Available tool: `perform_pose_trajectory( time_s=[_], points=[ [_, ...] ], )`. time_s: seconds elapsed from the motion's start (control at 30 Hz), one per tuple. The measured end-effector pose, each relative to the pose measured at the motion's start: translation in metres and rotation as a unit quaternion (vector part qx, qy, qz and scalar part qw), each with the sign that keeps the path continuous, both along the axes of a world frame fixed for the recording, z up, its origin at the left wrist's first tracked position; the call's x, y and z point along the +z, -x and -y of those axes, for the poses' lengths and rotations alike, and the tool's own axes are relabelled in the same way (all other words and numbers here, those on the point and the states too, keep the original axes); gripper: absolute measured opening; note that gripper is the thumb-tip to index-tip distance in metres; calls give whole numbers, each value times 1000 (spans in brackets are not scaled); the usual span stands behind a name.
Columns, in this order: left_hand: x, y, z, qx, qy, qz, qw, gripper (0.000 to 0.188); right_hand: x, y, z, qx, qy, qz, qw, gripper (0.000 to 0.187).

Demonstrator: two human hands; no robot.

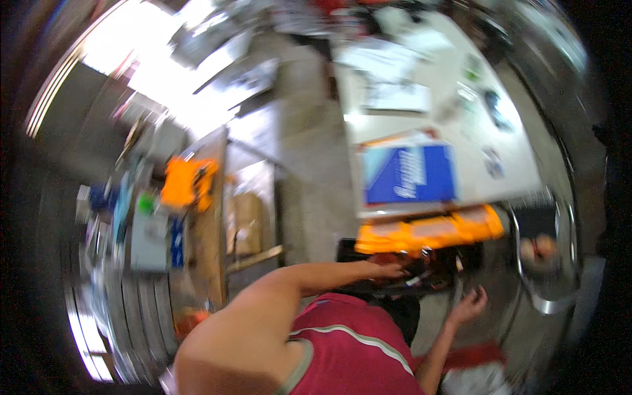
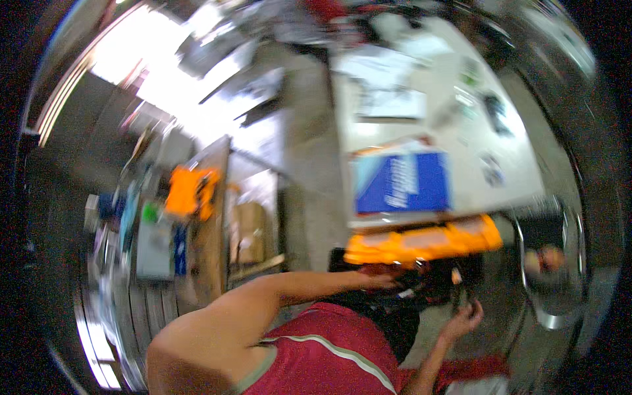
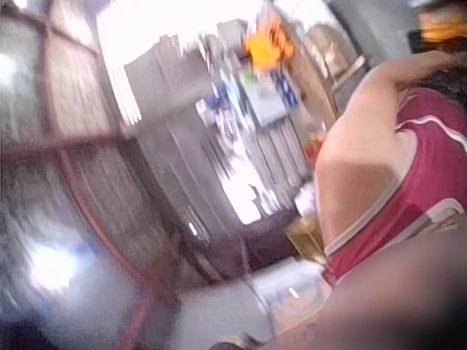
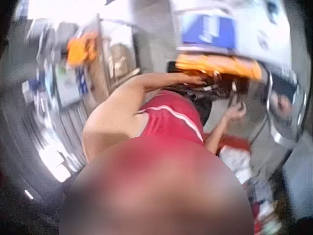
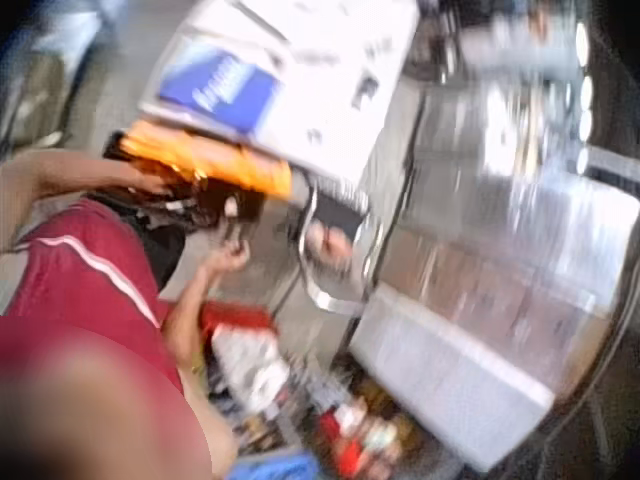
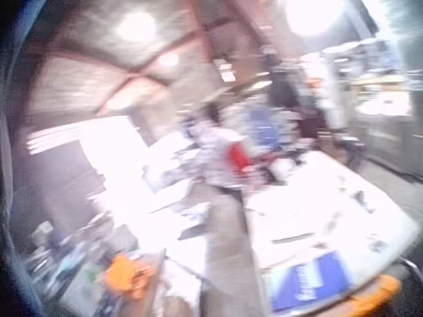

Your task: The person organizes small metal parts in trays, retrieves tools from a toolbox, and uses a cordless drill to fasten screws into a metal frame. The person moves between a workbench and a metal cabinet, handling screws, a drill, and metal components.

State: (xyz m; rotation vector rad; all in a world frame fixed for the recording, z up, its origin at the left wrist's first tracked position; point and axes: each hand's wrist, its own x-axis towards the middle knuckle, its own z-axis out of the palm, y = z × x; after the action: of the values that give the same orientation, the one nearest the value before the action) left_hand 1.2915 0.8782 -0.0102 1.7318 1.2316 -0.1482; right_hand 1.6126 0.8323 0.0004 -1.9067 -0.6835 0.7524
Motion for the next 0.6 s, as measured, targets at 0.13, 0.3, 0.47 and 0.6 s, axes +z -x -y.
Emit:
perform_pose_trajectory(
  time_s=[0.13,0.3,0.47,0.6],
  points=[
    [35,10,10,5,-367,-25,930,64,34,6,-77,220,-75,-45,972,32],
    [87,23,23,72,-154,-57,984,48,64,49,-153,388,9,113,915,46],
    [118,69,52,128,35,-125,983,50,96,63,-174,461,-60,25,885,33],
    [121,100,93,94,-76,-193,974,56,83,44,-181,471,-55,144,869,40]
  ],
)
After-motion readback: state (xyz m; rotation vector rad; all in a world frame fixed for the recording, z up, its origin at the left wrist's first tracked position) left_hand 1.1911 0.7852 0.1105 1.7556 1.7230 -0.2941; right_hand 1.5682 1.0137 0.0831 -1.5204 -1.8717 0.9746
